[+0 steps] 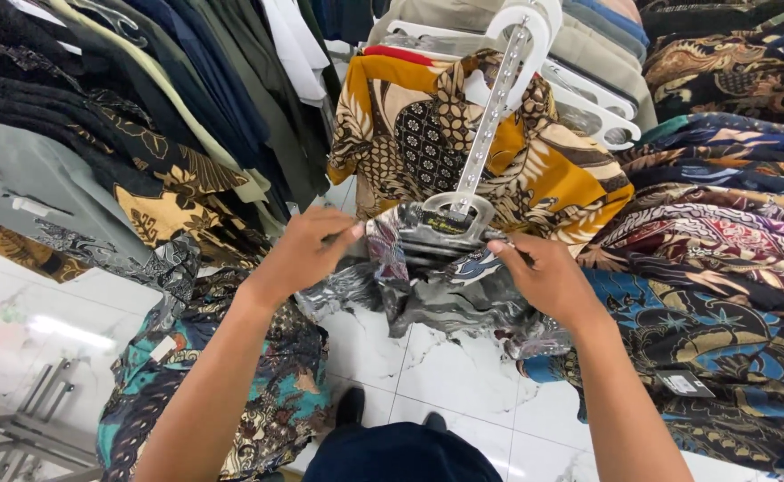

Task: The person picks up a shirt, fits it onto a hanger, and hangs it on a clothing rack.

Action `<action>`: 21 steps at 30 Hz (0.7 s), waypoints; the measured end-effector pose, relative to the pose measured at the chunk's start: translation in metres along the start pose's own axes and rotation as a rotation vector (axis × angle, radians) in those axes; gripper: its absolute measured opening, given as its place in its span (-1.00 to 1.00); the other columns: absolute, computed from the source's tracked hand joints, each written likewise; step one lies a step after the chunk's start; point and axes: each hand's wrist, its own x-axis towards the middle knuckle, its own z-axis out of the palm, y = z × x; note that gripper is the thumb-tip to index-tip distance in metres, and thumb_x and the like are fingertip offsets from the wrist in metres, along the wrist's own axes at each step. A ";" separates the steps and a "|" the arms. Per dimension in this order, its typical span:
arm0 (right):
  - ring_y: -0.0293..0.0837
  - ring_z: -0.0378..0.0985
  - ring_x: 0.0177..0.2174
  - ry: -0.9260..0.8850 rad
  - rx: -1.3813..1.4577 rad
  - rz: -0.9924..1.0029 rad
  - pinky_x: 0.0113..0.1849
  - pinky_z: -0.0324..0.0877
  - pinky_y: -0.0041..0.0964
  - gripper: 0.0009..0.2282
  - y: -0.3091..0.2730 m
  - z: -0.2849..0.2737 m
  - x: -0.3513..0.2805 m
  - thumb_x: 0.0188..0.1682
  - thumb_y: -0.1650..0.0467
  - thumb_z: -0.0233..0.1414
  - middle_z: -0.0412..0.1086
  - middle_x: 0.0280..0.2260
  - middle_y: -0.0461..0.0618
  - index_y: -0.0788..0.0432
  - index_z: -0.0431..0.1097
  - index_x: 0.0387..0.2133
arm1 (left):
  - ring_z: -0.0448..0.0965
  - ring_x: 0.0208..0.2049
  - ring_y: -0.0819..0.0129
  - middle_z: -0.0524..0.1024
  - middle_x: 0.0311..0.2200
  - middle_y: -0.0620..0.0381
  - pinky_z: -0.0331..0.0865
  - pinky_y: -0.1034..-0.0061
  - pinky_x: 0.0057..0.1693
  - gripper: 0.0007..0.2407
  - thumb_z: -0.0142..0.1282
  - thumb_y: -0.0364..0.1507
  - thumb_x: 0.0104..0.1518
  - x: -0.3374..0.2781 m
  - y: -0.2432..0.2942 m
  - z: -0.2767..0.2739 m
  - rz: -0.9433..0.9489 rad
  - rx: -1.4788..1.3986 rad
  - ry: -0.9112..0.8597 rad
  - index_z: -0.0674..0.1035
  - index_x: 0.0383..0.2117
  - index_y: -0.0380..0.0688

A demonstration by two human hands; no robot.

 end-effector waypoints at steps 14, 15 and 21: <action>0.28 0.59 -0.03 -0.071 -0.204 0.362 -0.09 0.55 0.13 -0.64 -0.061 -0.032 -0.040 0.06 0.32 0.13 0.50 0.02 0.29 0.23 0.48 0.08 | 0.62 0.02 0.11 0.65 -0.07 -0.02 0.38 0.12 0.18 -0.70 0.09 -0.18 0.32 -0.022 -0.009 0.001 0.034 0.433 -0.068 0.63 0.01 -0.05; 0.28 0.59 -0.03 -0.074 -0.204 0.365 -0.09 0.55 0.13 -0.64 -0.038 -0.028 -0.040 0.06 0.32 0.13 0.50 0.02 0.29 0.23 0.48 0.08 | 0.62 0.02 0.11 0.65 -0.07 -0.02 0.38 0.12 0.18 -0.70 0.09 -0.18 0.32 -0.022 -0.007 -0.002 0.031 0.431 -0.071 0.63 0.01 -0.05; 0.41 0.56 -0.13 0.178 -0.001 0.338 -0.13 0.46 0.37 -0.66 0.065 0.002 -0.065 0.04 0.33 0.22 0.52 -0.17 0.41 0.35 0.50 -0.03 | 0.43 0.24 -0.11 0.50 0.17 -0.12 0.26 -0.02 0.33 -0.48 0.25 -0.06 0.13 -0.035 -0.002 -0.024 -0.683 0.119 -0.200 0.52 0.20 0.05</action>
